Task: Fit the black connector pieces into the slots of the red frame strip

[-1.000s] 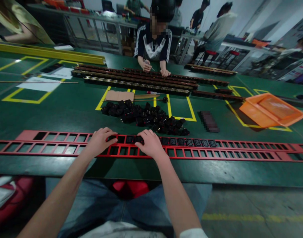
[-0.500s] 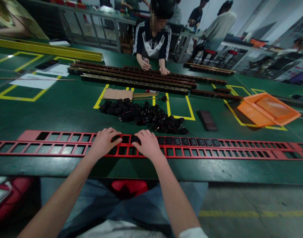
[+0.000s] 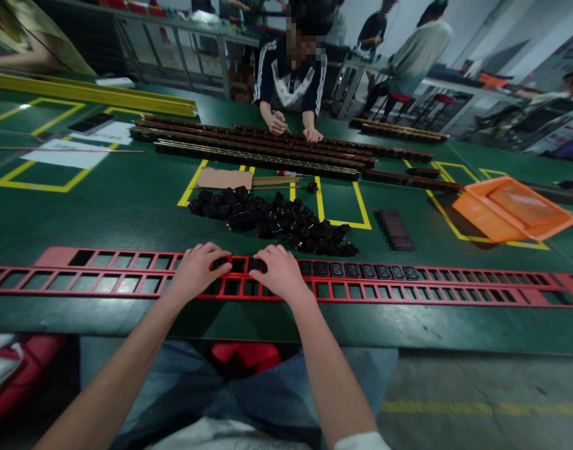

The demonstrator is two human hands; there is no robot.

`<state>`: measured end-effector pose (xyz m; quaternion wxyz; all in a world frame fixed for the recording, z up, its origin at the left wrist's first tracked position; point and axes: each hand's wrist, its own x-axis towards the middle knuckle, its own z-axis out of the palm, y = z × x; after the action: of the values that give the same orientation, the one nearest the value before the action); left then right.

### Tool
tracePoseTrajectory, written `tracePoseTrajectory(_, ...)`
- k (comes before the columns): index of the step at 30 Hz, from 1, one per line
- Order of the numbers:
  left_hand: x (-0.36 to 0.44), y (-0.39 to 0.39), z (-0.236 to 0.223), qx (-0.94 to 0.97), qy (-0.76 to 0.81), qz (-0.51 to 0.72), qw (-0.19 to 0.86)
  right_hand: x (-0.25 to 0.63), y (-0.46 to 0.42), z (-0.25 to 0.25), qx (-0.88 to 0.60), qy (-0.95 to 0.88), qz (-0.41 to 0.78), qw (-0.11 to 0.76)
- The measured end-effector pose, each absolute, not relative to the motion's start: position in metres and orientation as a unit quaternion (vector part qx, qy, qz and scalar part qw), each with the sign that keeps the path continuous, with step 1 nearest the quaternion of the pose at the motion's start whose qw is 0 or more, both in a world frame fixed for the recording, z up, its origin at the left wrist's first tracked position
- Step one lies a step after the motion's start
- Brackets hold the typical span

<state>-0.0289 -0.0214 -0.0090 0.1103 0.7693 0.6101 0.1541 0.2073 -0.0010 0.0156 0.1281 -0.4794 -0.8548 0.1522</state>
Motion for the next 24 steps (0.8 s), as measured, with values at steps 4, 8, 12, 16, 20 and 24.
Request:
tracePoseTrajectory(4,-0.029,-0.021,-0.008,0.77,0.61,0.151,0.107,0.207,-0.003,0.014,-0.48,-0.857,0.137,0.129)
tracePoseTrajectory(8,-0.029,-0.021,-0.008,0.768,0.614,0.146,0.107,0.205,-0.01,0.011,-0.491,-0.854,0.106,0.137)
tracePoseTrajectory(12,-0.029,-0.022,-0.009,0.769,0.612,0.153,0.101,0.203,-0.016,0.008,-0.497,-0.85,0.082,0.151)
tracePoseTrajectory(16,-0.028,-0.023,-0.01,0.77,0.611,0.157,0.094,0.203,-0.018,0.007,-0.498,-0.85,0.081,0.154)
tracePoseTrajectory(20,-0.028,-0.024,-0.01,0.77,0.611,0.163,0.087,0.203,-0.018,0.007,-0.501,-0.847,0.085,0.156)
tracePoseTrajectory(24,-0.028,-0.024,-0.01,0.77,0.61,0.168,0.084,0.202,-0.018,0.008,-0.502,-0.845,0.089,0.16)
